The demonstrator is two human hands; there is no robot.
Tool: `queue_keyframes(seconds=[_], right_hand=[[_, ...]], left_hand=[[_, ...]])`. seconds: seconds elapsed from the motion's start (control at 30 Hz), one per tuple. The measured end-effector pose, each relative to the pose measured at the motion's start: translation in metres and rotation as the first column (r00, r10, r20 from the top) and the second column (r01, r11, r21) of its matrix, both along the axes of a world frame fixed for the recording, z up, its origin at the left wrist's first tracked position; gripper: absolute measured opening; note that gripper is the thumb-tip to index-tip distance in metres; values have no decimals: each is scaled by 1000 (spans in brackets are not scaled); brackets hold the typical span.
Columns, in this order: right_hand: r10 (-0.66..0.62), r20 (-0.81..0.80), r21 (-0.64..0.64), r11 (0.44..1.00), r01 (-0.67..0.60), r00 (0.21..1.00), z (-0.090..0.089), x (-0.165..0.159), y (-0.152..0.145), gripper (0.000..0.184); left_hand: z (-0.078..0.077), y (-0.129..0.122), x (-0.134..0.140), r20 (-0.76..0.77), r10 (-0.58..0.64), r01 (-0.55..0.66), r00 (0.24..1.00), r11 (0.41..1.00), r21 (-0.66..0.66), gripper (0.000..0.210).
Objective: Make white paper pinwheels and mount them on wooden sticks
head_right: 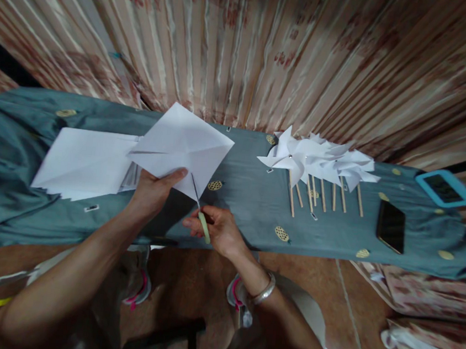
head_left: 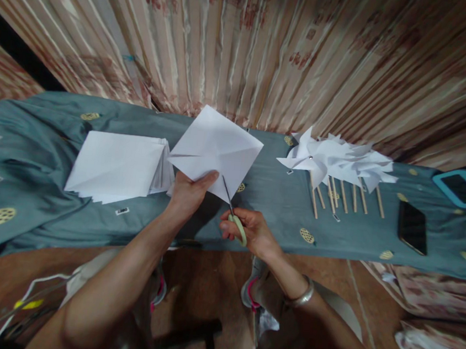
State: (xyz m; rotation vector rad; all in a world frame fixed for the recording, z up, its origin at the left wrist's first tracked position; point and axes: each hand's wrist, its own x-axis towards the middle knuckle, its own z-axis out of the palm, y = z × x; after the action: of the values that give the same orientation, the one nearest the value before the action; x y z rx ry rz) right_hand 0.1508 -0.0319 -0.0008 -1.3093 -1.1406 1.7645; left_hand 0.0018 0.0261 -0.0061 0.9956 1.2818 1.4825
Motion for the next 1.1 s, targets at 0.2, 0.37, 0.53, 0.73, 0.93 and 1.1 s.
queue_keyframes(seconds=[0.2,0.37,0.53,0.73,0.93,1.1], right_hand=[[13,7,3,1000,-13,1000,-1,2,0,48],[9,24,23,1000,-10,1000,-2,3,1,46],[11,21,56,998,-12,1000,-4,2,0,44],[-25,9,31,999,25,1000,-4,2,1,44],[-34,18,26,999,34,999,0,2,2,43],[-32,16,27,999,32,999,1,1,3,44]], left_hand=[[1,-3,1,-20,-38,37,999,999,-22,28],[3,-7,3,-51,-50,48,997,998,-41,27],[4,-7,4,-29,-50,49,998,999,-19,27],[6,-9,6,-52,-71,70,996,997,-31,29],[5,-12,7,-25,-83,82,996,996,-44,27],[3,-11,6,-31,-75,74,997,997,-31,26]])
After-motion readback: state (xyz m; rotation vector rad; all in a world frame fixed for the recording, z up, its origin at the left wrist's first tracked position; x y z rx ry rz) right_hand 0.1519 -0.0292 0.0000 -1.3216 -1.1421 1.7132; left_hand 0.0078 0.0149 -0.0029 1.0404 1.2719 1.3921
